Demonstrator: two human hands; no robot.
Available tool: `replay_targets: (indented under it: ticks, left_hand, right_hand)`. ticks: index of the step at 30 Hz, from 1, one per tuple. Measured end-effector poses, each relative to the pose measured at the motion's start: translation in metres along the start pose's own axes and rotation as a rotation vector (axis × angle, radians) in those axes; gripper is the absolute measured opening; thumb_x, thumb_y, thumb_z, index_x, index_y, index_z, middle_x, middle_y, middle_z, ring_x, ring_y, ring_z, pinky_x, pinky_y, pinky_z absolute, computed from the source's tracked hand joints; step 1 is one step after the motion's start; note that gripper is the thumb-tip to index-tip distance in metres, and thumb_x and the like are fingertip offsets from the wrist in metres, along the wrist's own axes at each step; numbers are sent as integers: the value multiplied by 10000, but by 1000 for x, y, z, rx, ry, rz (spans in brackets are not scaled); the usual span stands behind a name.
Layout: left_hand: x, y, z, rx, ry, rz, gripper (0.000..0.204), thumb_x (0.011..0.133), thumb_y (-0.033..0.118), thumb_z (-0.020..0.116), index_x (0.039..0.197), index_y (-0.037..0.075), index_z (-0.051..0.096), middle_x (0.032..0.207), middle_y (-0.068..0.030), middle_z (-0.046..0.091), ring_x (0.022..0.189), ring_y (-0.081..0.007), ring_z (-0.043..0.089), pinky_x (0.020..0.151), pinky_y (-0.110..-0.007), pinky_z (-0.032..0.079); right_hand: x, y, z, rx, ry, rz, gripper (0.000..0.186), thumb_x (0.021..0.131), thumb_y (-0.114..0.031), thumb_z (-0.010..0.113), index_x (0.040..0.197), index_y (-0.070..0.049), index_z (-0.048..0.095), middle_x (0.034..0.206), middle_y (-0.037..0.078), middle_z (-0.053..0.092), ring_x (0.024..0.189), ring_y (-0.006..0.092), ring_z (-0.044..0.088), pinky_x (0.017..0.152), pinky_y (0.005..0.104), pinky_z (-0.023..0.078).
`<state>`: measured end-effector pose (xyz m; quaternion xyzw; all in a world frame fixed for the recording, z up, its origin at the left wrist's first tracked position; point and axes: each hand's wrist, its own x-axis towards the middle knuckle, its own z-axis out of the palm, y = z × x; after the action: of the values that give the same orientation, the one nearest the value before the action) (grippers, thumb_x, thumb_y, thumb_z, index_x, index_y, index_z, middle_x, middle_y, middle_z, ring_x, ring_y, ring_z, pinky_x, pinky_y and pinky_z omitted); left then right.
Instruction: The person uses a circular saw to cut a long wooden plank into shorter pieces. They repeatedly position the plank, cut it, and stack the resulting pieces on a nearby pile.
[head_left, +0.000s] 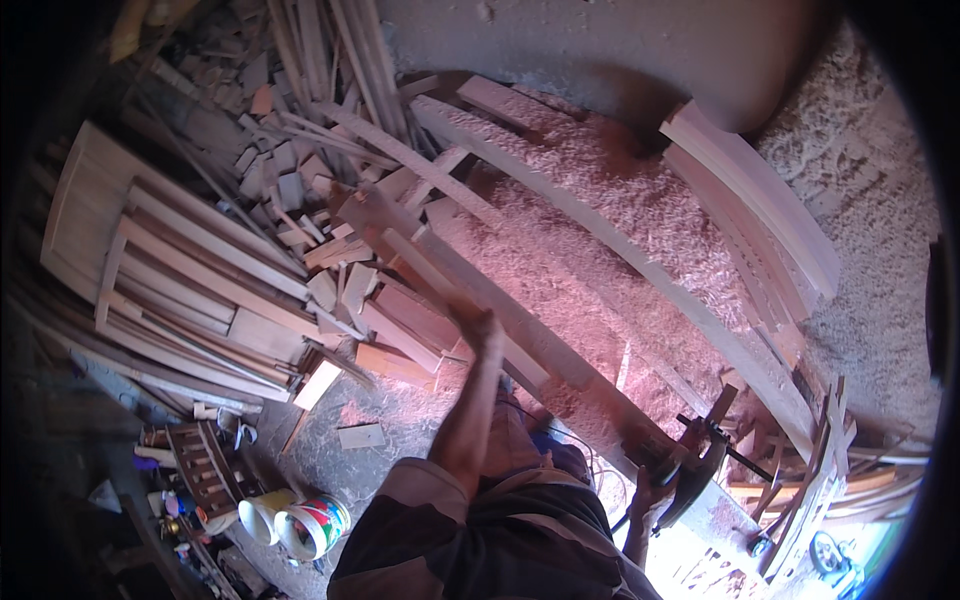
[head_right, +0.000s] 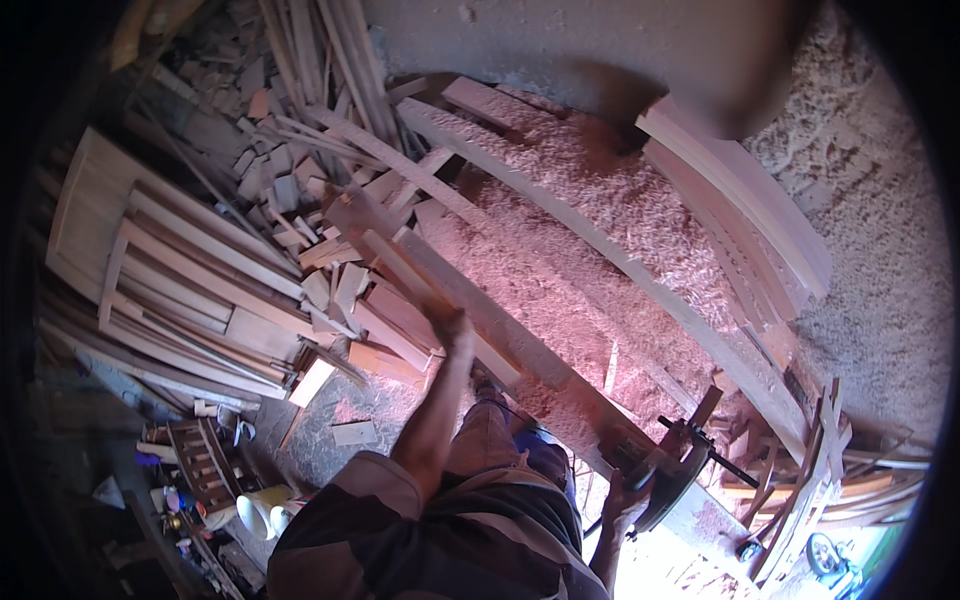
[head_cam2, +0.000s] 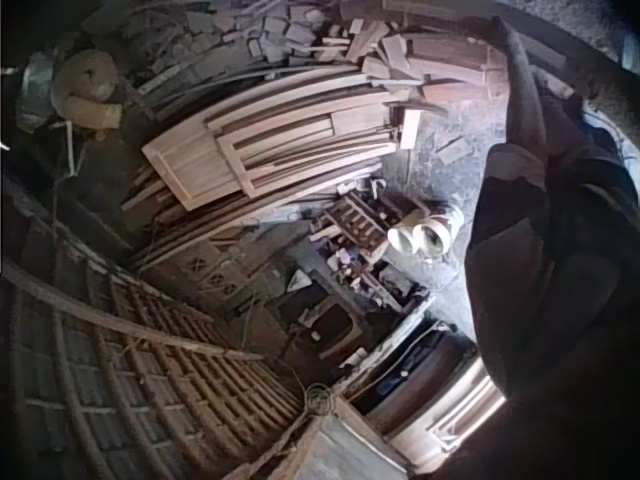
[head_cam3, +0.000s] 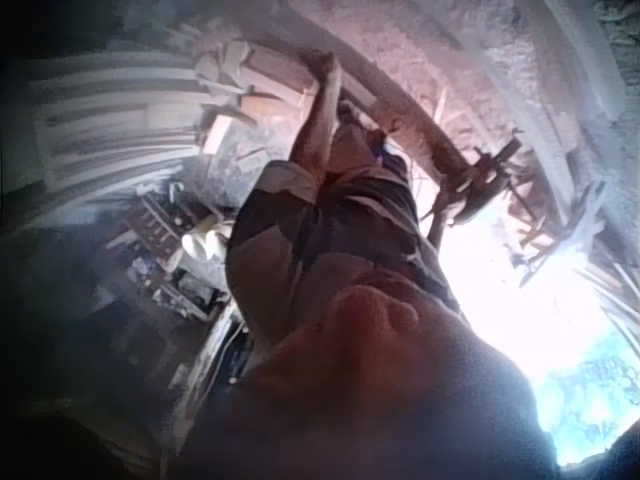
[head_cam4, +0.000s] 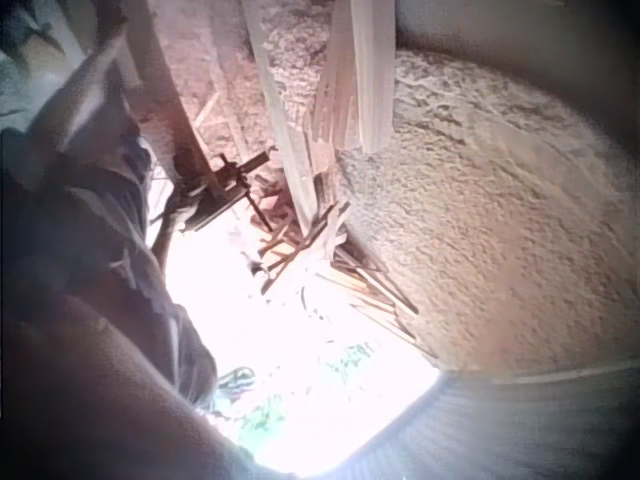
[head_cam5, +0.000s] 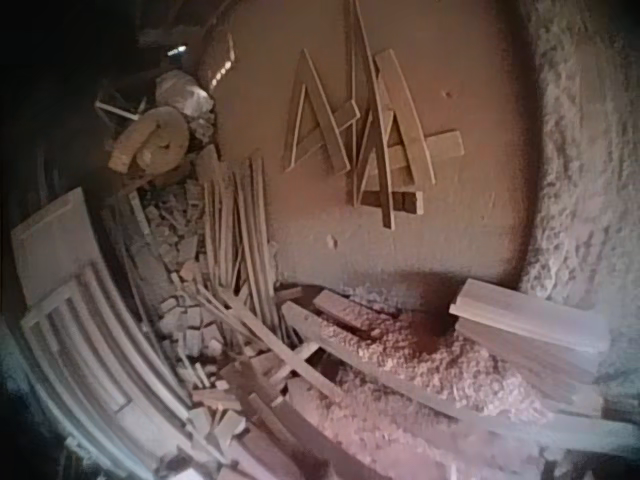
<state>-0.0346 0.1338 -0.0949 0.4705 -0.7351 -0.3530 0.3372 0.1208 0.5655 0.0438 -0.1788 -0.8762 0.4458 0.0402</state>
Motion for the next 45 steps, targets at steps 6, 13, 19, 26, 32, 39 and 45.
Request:
replay_targets:
  ticks: [6,13,19,26,32,39,45]
  left_hand:
    - [37,-14,3,-226,-156,-142,1008,751,193,656,1543,-99,105,1533,-372,260,1427,-485,323,1225,-467,279]
    - [36,-6,0,-282,-165,-125,1025,743,124,662,1565,-53,76,1517,-303,316,1370,-416,410,1173,-463,366]
    - [39,1,-14,-228,-239,-149,1005,809,182,684,1566,-66,72,1569,-362,210,1454,-481,287,1209,-475,299]
    - [49,59,-131,44,-573,486,972,815,147,713,1610,77,160,1658,-252,136,1543,-427,119,1247,-519,167]
    - [55,89,-188,537,-888,918,1071,739,289,809,1611,144,204,1670,-181,152,1543,-424,131,1174,-686,177]
    - [64,73,-144,675,-982,1193,1248,594,605,867,1576,114,272,1624,-150,288,1524,-362,224,1181,-656,201]
    - [79,56,-118,622,-1012,1251,1077,594,592,863,1445,71,458,1482,-107,478,1431,-308,374,1202,-518,274]
  right_hand:
    - [-2,-7,-4,-60,10,-36,666,769,-178,830,1337,31,553,1028,211,711,911,320,709,813,432,554]
    - [15,-33,-47,85,-48,28,503,744,-112,738,1222,20,655,988,138,734,881,240,703,824,367,549]
    - [10,-91,-66,264,-327,6,423,740,-99,749,1137,23,665,933,62,696,794,124,615,735,304,510]
    - [11,-159,-51,-39,-716,-572,437,750,-128,798,1141,10,662,878,150,707,759,250,714,680,376,548]
    - [3,-191,-13,46,-1005,-538,520,797,-101,755,1289,9,628,1015,196,728,963,317,733,825,408,570]
    - [0,-189,32,4,-1079,-592,552,808,-112,742,1335,-22,603,998,219,727,980,341,727,815,417,566]
    - [-1,-192,42,-33,-1107,-573,590,806,-161,763,1350,-22,581,997,243,723,999,374,715,843,452,560]
